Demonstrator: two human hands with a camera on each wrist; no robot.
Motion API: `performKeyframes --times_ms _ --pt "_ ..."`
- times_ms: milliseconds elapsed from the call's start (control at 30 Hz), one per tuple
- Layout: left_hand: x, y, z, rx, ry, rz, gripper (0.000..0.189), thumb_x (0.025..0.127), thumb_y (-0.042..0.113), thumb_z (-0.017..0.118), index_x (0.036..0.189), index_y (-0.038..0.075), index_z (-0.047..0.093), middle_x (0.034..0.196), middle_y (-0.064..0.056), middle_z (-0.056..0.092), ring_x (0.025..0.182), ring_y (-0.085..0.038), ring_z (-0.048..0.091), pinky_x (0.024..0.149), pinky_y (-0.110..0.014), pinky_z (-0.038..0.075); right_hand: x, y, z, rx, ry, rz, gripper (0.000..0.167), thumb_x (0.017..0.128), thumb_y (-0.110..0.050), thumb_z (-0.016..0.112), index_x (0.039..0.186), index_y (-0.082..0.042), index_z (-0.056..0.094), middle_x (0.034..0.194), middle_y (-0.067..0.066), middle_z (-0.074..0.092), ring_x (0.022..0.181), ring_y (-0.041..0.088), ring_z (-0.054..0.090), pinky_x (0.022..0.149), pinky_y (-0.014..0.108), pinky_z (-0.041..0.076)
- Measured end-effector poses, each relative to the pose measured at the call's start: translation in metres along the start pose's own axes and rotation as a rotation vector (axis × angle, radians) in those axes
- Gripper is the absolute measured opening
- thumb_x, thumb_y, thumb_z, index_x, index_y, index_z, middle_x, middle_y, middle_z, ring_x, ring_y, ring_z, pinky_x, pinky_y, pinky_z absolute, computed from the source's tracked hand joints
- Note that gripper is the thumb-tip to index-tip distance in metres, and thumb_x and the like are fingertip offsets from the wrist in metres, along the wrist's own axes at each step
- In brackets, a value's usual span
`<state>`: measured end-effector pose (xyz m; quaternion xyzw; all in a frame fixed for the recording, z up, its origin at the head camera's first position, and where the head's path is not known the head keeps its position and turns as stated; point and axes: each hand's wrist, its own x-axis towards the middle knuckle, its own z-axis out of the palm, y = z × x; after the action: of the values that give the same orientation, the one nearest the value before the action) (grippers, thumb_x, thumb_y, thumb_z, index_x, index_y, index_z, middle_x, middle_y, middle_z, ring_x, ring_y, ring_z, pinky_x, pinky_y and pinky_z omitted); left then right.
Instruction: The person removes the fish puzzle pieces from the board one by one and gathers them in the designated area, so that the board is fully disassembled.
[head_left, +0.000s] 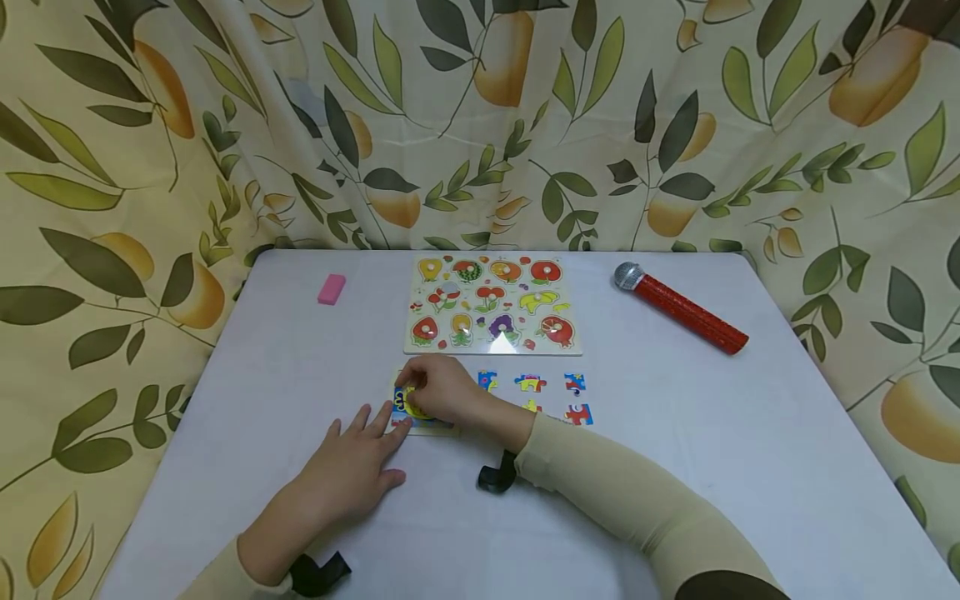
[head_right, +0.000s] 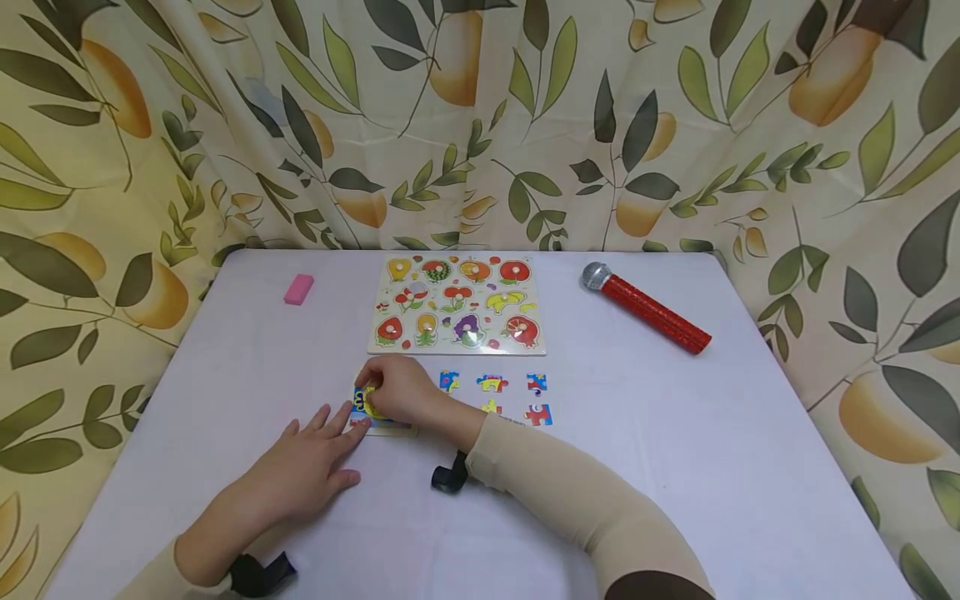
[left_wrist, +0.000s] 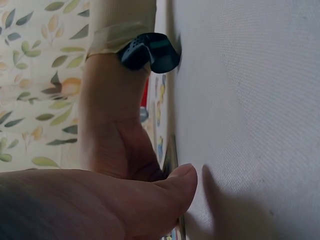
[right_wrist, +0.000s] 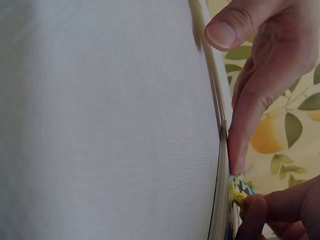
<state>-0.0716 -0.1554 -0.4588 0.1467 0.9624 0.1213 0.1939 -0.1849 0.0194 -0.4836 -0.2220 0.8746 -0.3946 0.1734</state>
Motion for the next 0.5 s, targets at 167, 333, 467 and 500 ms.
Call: performKeyframes --times_ms 167,333,467,500 --pt "-0.0009 0.0004 -0.0007 0.000 0.005 0.008 0.069 0.098 0.041 0.077 0.160 0.021 0.054 0.174 -0.016 0.037 0.161 -0.051 0.032 0.119 -0.084 0.028 -0.0003 0.0015 0.0002 0.061 0.012 0.006 0.018 0.094 -0.003 0.075 0.104 -0.016 0.080 0.092 0.000 0.067 0.087 0.014 0.058 0.075 0.024 0.048" --pt "-0.0018 0.0007 -0.0012 0.007 0.008 0.014 0.069 0.098 0.040 0.077 0.160 0.021 0.054 0.174 -0.016 0.037 0.161 -0.051 0.033 0.119 -0.083 0.028 -0.0031 0.0007 -0.0015 0.137 0.013 0.029 0.019 0.095 -0.001 0.075 0.104 -0.016 0.081 0.091 0.000 0.067 0.085 0.014 0.059 0.072 0.023 0.049" --pt "-0.0021 0.0009 -0.0021 0.005 0.006 0.012 0.069 0.099 0.040 0.077 0.160 0.021 0.053 0.175 -0.016 0.037 0.161 -0.051 0.033 0.119 -0.084 0.029 -0.0053 -0.0008 -0.0038 0.206 0.018 0.039 0.021 0.096 0.001 0.072 0.104 -0.015 0.082 0.090 0.001 0.066 0.081 0.015 0.059 0.066 0.024 0.051" --pt "-0.0021 0.0009 -0.0021 0.005 0.005 0.011 0.069 0.099 0.040 0.077 0.161 0.021 0.053 0.175 -0.016 0.037 0.161 -0.050 0.032 0.119 -0.083 0.029 -0.0057 -0.0009 -0.0041 0.220 0.019 0.038 0.021 0.096 0.002 0.071 0.103 -0.015 0.082 0.089 0.001 0.066 0.080 0.015 0.059 0.064 0.024 0.051"
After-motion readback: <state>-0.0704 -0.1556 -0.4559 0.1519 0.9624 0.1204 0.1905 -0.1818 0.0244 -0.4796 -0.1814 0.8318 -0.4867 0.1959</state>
